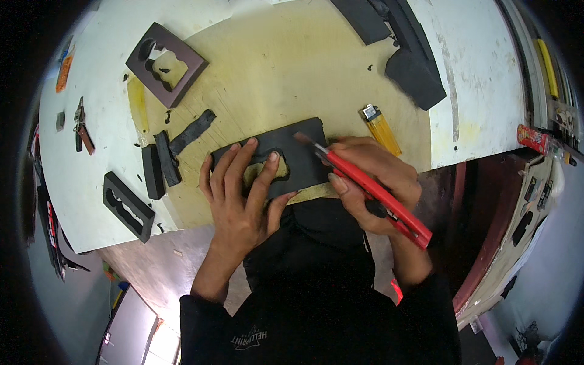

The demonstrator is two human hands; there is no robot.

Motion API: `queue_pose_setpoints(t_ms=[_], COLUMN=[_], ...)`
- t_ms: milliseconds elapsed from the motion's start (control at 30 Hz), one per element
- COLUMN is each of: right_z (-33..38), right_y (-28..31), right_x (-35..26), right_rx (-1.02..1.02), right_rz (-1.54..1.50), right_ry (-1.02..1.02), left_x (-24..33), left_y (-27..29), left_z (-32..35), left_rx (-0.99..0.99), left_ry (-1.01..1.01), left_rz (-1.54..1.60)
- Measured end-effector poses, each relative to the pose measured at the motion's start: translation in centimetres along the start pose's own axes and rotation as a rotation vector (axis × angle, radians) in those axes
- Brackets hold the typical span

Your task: The person uses a red utility knife to cut and trim a rectangular piece of black foam. They carefully carve out a central rectangular shape and refine the edges of the foam frame.

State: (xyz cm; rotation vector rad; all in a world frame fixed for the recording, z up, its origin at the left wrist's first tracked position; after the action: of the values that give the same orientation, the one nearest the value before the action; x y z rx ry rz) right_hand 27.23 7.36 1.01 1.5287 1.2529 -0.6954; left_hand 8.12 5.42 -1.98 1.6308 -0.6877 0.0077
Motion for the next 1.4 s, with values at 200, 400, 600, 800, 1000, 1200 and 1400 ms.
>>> queue_pose_setpoints(t_ms=[200, 400, 600, 800, 1000, 1200, 1400], right_z=[-1.5, -1.9, -1.0, -1.6, -2.3, -3.4, -3.6], right_y=[-0.3, -0.7, -0.6, -0.8, -1.1, -2.7, -3.7], right_x=[0.1, 1.9, 3.5, 4.0, 3.8, 2.6, 2.7], right_rx=[-0.118, -0.044, 0.118, 0.088, 0.14, 0.102, 0.059], right_rz=[-0.096, -0.534, -0.911, -0.974, -0.887, -0.652, -0.568], right_ry=[-0.082, -0.144, -0.288, -0.431, -0.476, -0.471, -0.461], left_x=[-0.3, -0.7, -0.7, -0.6, -0.6, -0.5, -0.6], left_y=[-0.3, -0.5, -0.6, -0.4, -0.4, -0.1, 0.0], left_z=[-0.4, -0.2, -0.2, -0.1, 0.0, 0.0, 0.0], left_rx=[0.005, -0.005, 0.006, 0.013, 0.039, 0.067, 0.061], left_ry=[-0.007, 0.018, 0.021, 0.017, -0.01, -0.033, -0.013], left_rz=[0.064, 0.082, 0.062, 0.102, 0.108, 0.124, 0.149])
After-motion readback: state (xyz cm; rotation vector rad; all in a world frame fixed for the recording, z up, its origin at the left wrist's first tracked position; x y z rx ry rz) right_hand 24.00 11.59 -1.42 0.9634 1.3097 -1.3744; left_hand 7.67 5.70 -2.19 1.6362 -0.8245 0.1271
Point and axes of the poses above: each hand's wrist, its own z-axis away from the middle knuckle, its own y-axis out of the back of the hand, x = y × z, the point moved 8 cm from there along -z, towards the middle knuckle, and after that the axes turned 3 degrees about y, right-handed, at the moved point
